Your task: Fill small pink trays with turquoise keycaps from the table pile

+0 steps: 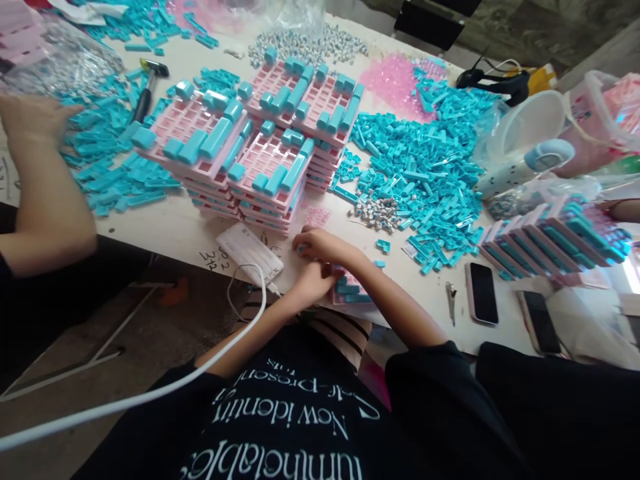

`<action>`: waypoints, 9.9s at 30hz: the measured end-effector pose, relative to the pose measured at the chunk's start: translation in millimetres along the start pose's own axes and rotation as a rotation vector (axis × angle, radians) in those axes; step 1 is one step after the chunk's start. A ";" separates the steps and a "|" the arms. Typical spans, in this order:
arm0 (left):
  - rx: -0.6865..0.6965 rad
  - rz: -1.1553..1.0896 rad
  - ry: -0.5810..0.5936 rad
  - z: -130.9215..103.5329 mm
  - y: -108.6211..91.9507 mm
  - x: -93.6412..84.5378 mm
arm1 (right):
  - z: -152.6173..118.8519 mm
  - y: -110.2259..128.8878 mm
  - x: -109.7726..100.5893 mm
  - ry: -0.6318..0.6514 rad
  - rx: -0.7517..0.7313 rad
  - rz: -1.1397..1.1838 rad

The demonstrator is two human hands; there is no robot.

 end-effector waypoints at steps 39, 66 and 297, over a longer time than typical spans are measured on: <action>-0.079 -0.681 0.241 -6.5 -42.7 -21.8 | -121.6 10.0 -8.9 -0.826 -0.192 0.090; -0.075 -0.555 0.184 -9.7 -35.4 -19.3 | -120.2 2.8 12.7 -0.928 -0.135 0.188; -0.486 -0.479 0.193 -84.2 24.5 11.2 | -200.2 -26.5 52.9 -0.825 0.287 0.376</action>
Point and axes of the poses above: each hand's wrist, its own z-axis towards the middle knuckle, its own x-axis out of the palm, y = z × x, the point moved 1 cm from there along z, towards the middle knuckle, and after that the axes turned 11 degrees about z, right-handed, at the moved point
